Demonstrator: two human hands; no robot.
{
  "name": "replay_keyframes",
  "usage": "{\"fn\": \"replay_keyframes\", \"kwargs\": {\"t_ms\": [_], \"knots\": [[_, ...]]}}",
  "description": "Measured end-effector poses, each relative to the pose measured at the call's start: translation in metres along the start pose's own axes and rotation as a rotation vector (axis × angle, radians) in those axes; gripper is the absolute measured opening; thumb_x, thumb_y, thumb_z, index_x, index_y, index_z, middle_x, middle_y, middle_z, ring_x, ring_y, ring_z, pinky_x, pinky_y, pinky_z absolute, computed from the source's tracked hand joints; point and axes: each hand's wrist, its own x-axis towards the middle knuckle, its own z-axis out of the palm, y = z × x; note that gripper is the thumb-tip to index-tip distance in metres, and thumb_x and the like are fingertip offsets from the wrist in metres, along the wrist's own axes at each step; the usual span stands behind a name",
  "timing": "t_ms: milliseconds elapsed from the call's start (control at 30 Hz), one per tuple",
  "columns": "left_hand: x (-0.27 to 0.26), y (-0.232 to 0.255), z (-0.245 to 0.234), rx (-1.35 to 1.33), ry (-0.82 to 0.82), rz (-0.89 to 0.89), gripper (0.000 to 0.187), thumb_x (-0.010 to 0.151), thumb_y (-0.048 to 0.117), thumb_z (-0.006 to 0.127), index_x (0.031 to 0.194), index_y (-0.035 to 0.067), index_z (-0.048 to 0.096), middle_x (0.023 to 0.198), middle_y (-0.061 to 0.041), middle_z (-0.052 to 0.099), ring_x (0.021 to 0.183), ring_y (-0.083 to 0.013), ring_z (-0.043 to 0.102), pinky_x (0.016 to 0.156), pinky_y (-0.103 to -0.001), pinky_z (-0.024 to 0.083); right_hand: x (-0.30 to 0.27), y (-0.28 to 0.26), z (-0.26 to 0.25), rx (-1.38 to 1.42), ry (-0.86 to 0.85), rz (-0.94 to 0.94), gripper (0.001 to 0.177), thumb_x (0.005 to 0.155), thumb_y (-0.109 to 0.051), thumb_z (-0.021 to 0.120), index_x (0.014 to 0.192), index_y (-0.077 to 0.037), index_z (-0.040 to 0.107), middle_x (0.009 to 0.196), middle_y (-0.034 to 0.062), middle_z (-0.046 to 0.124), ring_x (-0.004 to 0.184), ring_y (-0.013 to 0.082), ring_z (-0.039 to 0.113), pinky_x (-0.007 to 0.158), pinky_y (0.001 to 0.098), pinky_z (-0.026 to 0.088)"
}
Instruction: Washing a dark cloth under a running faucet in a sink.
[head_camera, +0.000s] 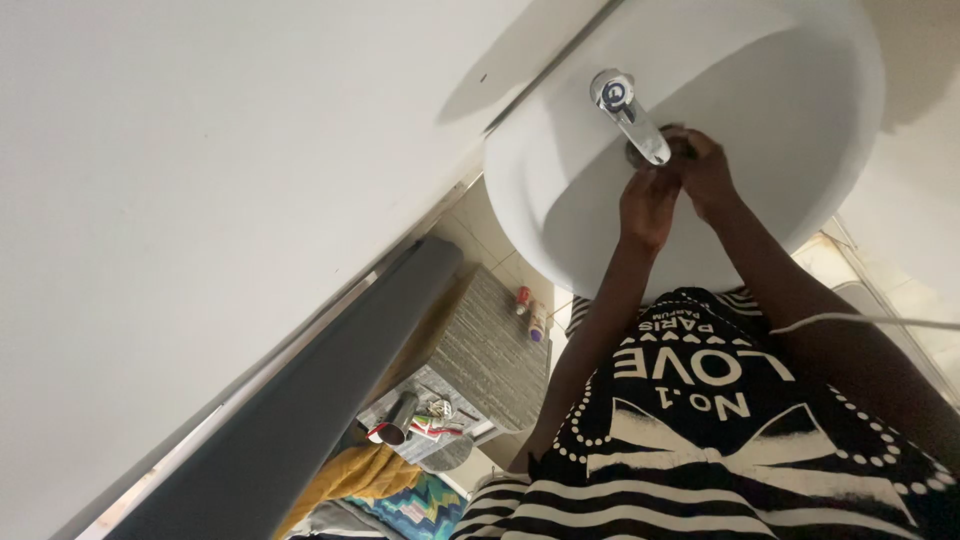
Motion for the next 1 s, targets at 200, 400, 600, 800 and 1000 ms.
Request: {"fn": "replay_keyframes", "kwargs": {"t_ms": [200, 400, 600, 800, 1000], "knots": [[0.004, 0.060, 0.080, -0.017, 0.259, -0.229, 0.051, 0.101, 0.049, 0.055, 0.136, 0.012, 0.055, 0.106, -0.006, 0.066, 0.093, -0.0233, 0.065, 0.083, -0.038, 0.054, -0.009, 0.015, 0.016, -0.623, 0.071, -0.357, 0.017, 0.102, -0.002, 0.069, 0.118, 0.001, 0.064, 0.099, 0.0123, 0.074, 0.085, 0.0177, 0.071, 0.071, 0.0326, 0.061], [0.077, 0.038, -0.027, -0.104, -0.166, -0.254, 0.044, 0.112, 0.030, 0.061, 0.143, -0.002, 0.059, 0.108, -0.013, 0.071, 0.077, -0.0194, 0.062, 0.063, -0.029, 0.053, -0.101, -0.028, 0.092, -0.724, 0.048, -0.280, 0.031, 0.091, -0.003, 0.056, 0.121, -0.003, 0.060, 0.106, 0.0135, 0.072, 0.064, 0.0250, 0.071, 0.055, 0.0394, 0.058], [0.067, -0.007, -0.047, 0.038, 0.108, -0.076, 0.021, 0.105, 0.017, 0.053, 0.119, 0.005, 0.061, 0.096, -0.008, 0.065, 0.080, -0.0221, 0.063, 0.067, -0.034, 0.056, -0.055, -0.013, 0.053, -1.629, 0.098, -0.408, 0.031, 0.113, -0.038, 0.058, 0.109, -0.008, 0.068, 0.090, 0.0102, 0.076, 0.074, 0.0248, 0.074, 0.063, 0.0407, 0.059], [0.078, -0.029, -0.084, 0.184, 0.316, 0.117, 0.006, 0.110, 0.006, 0.048, 0.107, 0.001, 0.048, 0.104, -0.007, 0.059, 0.091, -0.0237, 0.057, 0.074, -0.040, 0.055, -0.011, -0.017, 0.038, -1.589, 0.250, -0.283, 0.032, 0.099, -0.031, 0.067, 0.113, -0.003, 0.068, 0.081, 0.0159, 0.073, 0.066, 0.0293, 0.073, 0.059, 0.0424, 0.058], [0.039, -0.002, -0.026, -0.108, 0.309, -0.044, 0.035, 0.111, 0.026, 0.039, 0.132, 0.008, 0.060, 0.123, -0.008, 0.066, 0.105, -0.0226, 0.065, 0.081, -0.033, 0.057, -0.028, -0.032, 0.027, -1.474, 0.463, -0.636, 0.035, 0.109, -0.034, 0.069, 0.126, -0.004, 0.062, 0.116, 0.0230, 0.066, 0.105, 0.0362, 0.067, 0.075, 0.0509, 0.055]]}}
